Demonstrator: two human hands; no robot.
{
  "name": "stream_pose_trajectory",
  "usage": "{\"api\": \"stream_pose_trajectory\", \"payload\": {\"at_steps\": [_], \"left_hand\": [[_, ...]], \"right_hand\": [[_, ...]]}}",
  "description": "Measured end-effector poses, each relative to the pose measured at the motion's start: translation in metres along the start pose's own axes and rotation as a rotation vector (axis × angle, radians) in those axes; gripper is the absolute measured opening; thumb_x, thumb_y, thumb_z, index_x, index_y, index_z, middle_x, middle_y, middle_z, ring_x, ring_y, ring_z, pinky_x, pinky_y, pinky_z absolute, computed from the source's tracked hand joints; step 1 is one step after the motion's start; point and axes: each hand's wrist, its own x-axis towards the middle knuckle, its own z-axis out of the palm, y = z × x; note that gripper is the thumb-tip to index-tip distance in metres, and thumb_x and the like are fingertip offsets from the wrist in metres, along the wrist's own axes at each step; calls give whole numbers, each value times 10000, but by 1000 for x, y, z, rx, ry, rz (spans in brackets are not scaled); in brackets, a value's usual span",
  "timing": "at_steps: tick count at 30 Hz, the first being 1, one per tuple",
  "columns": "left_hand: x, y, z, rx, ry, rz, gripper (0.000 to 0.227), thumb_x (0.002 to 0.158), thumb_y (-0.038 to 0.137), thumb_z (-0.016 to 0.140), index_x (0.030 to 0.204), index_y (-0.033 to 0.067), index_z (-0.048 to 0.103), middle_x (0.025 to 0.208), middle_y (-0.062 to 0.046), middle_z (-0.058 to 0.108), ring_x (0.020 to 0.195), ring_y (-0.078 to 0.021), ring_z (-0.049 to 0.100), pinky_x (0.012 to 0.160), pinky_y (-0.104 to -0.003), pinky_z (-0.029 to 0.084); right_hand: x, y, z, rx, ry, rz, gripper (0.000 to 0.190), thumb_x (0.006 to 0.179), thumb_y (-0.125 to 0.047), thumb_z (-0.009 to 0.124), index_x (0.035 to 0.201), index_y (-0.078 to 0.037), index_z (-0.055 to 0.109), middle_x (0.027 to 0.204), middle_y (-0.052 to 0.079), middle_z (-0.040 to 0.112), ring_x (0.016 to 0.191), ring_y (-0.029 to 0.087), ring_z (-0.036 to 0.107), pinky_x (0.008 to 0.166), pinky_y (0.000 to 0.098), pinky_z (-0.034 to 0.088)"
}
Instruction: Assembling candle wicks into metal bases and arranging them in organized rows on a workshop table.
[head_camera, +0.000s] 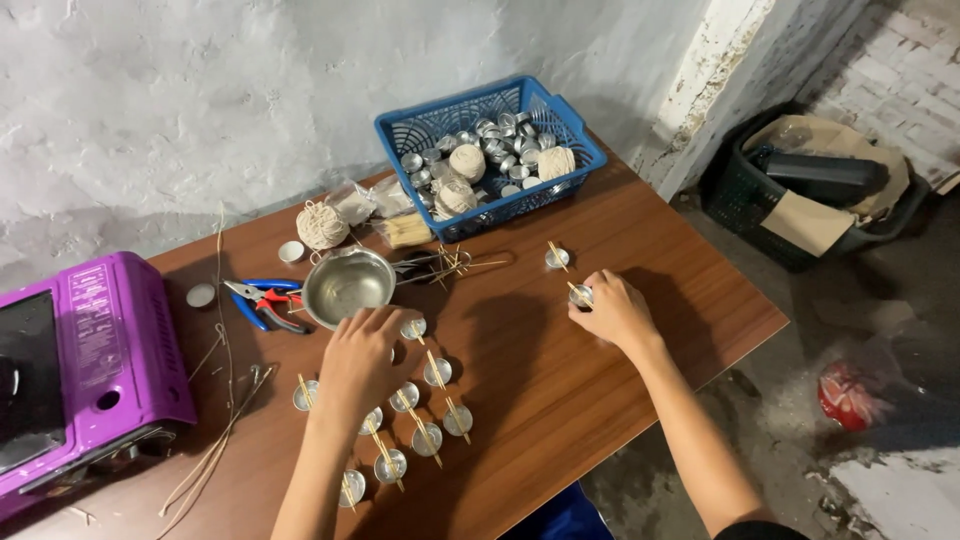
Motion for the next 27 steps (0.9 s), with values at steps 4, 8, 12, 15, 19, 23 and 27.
{"api": "stream_pose_trajectory", "payload": {"at_steps": [4, 8, 12, 15, 19, 23, 27], "left_hand": [[-7, -32, -5, 100, 21, -27, 450, 787, 495, 760, 1169, 264, 705, 1069, 3, 730, 1031, -214, 674, 882, -346, 495], [-12, -65, -20, 56, -6, -133, 444, 808, 443, 764, 1211, 272, 692, 1083, -19, 716, 1054, -261, 686, 892, -394, 519], [-22, -87, -42, 21, 72, -235, 348, 856, 399, 736, 1161, 238, 689, 1002, -58, 716, 977, -303, 708, 843, -429, 542], [-29, -104, -44, -106, 76, -293, 322, 844, 338, 760, 1144, 235, 700, 935, -60, 717, 921, -331, 708, 809, -463, 542], [-39, -135, -17, -207, 116, -398, 186, 901, 315, 761, 1019, 190, 692, 884, -41, 700, 857, -284, 715, 760, -424, 560], [-47, -157, 10, -381, 163, -498, 195, 934, 321, 732, 992, 151, 656, 832, -139, 667, 838, -380, 704, 716, -490, 550], [-54, -172, 28, -473, 164, -535, 185, 931, 280, 731, 996, 114, 682, 873, -163, 722, 861, -384, 721, 713, -479, 559]], "right_hand": [[-5, -11, -13, 3, 3, -4, 521, 750, -548, 720, 1057, -130, 672, 1004, 80, 664, 1039, 291, 697, 844, 440, 598], [-17, -45, -37, 41, 0, -22, 445, 765, -478, 728, 1014, -113, 681, 993, 102, 673, 1025, 319, 699, 823, 456, 599], [-19, -80, -42, 118, -31, -57, 445, 768, -503, 728, 996, -122, 689, 1012, 97, 696, 1026, 310, 704, 813, 458, 606], [-11, -104, -28, 105, -76, -109, 467, 754, -530, 728, 1007, -139, 691, 1025, 80, 701, 1036, 290, 707, 822, 442, 606], [-5, -133, 9, 128, -83, -194, 482, 752, -537, 728, 997, -125, 682, 994, 87, 688, 997, 297, 714, 789, 429, 610], [-2, -166, 17, 151, -102, -252, 484, 758, -544, 721, 992, -123, 672, 992, 85, 686, 982, 299, 719, 767, 431, 614], [12, -179, 47, 156, -71, -303, 481, 756, -542, 729, 959, -111, 664, 951, 83, 676, 946, 291, 727, 717, 414, 615]]}}
